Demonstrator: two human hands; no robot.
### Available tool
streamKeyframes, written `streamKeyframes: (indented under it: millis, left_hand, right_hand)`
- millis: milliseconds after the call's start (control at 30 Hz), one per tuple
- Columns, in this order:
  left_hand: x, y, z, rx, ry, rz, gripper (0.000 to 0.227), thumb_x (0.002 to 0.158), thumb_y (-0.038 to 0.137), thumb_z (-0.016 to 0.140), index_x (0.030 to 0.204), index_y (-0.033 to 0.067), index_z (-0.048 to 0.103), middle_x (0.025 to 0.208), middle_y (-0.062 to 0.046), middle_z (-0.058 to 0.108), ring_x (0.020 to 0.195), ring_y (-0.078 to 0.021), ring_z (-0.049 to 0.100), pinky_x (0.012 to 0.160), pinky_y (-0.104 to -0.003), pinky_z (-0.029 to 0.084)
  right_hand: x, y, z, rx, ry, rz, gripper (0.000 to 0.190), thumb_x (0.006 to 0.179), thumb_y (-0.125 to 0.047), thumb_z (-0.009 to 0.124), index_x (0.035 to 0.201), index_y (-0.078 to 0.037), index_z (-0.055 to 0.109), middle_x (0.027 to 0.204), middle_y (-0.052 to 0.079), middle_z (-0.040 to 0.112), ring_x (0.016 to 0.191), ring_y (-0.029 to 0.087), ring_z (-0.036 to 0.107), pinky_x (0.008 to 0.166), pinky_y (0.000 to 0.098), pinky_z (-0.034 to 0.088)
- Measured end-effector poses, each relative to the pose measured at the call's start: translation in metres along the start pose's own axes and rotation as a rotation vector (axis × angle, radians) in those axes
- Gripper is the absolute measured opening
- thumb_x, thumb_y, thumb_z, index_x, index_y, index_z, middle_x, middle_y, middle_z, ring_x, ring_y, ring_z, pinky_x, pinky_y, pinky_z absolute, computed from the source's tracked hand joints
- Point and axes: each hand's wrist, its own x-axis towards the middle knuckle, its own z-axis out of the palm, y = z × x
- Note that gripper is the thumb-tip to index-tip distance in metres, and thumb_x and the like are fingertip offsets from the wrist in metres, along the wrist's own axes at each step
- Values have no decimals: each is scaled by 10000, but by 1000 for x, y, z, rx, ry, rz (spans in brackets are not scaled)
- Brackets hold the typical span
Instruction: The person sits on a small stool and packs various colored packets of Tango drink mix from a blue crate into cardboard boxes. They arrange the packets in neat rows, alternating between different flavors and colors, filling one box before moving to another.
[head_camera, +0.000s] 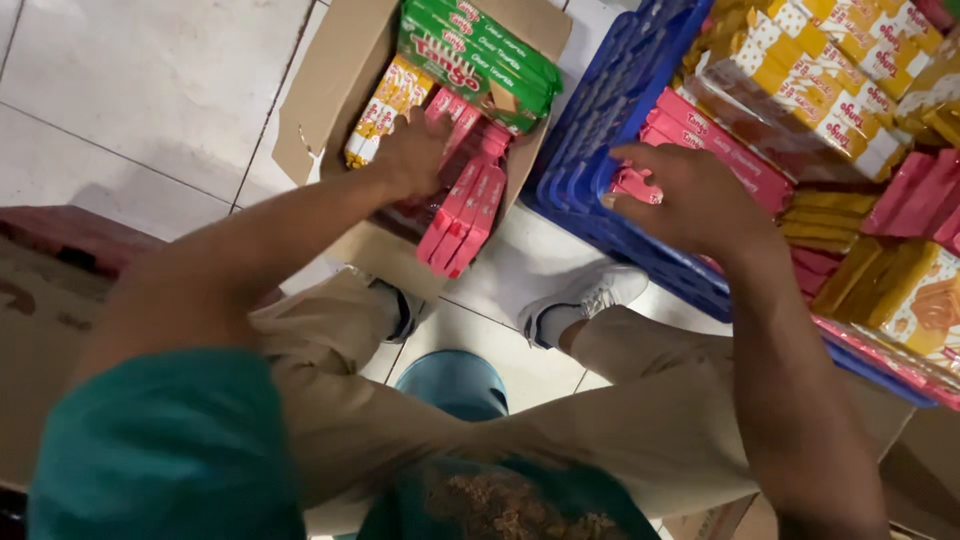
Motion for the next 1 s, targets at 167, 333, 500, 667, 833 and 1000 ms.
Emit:
streamKeyframes:
  millis: [167, 333, 500, 667, 833, 1000]
  left_hand:
    - [-4, -13, -13, 115, -173, -15, 827, 600, 598, 864, 1300, 205, 665, 1210, -229, 550, 1133, -499, 610, 808, -594, 588]
    - [-16, -14, -39, 206, -329, 153, 662, 653, 732, 699, 1054, 219, 815, 1072, -128, 773, 1105, -413, 715, 904, -520, 596]
    - [-58, 14, -117, -65, -319, 41, 826, 914, 745, 326, 1153, 90, 767, 1299, -219, 707, 1306, -469, 583, 1134, -531, 453]
    - [-9, -28, -67, -41, -112, -85, 898, 969, 453, 621, 1596, -30, 198, 1562, -393, 226, 1395, -551, 304, 1117, -591, 384]
    - [18, -30, -50, 35, -58, -101, 1017, 931, 407, 743, 1626, -12, 129, 1534, -399, 269, 1351, -619, 354, 1008, -621, 493]
    - [49, -53, 8, 483, 182, -51, 699, 942, 164, 584, 1582, 67, 321, 1304, -345, 574, 1102, -436, 564, 817, -468, 541]
  right_hand:
    - [-4, 2, 0, 9, 19, -34, 521, 904, -327, 744, 1380, -138, 648, 1093, 264, 709, 1017, 428, 716, 888, 564, 543]
    - [-3, -9, -2, -8, 10, -10, 527, 901, -342, 750, 1370, -121, 654, 1103, 279, 709, 1028, 440, 716, 900, 576, 540]
    - [2, -19, -4, -8, -32, 19, 525, 898, -309, 735, 1391, -151, 645, 1106, 274, 706, 1055, 447, 702, 924, 571, 528]
    - [4, -20, 0, -68, -85, 80, 581, 940, -445, 638, 1443, -159, 590, 1304, 202, 681, 1183, 381, 631, 953, 493, 468]
    - [12, -13, 2, -87, -121, 118, 598, 923, -443, 635, 1457, -181, 579, 1353, 166, 668, 1205, 374, 625, 965, 490, 466]
    - [19, -19, 0, -100, -146, 115, 622, 925, -411, 642, 1495, -180, 550, 1360, 187, 652, 1218, 389, 608, 948, 505, 463]
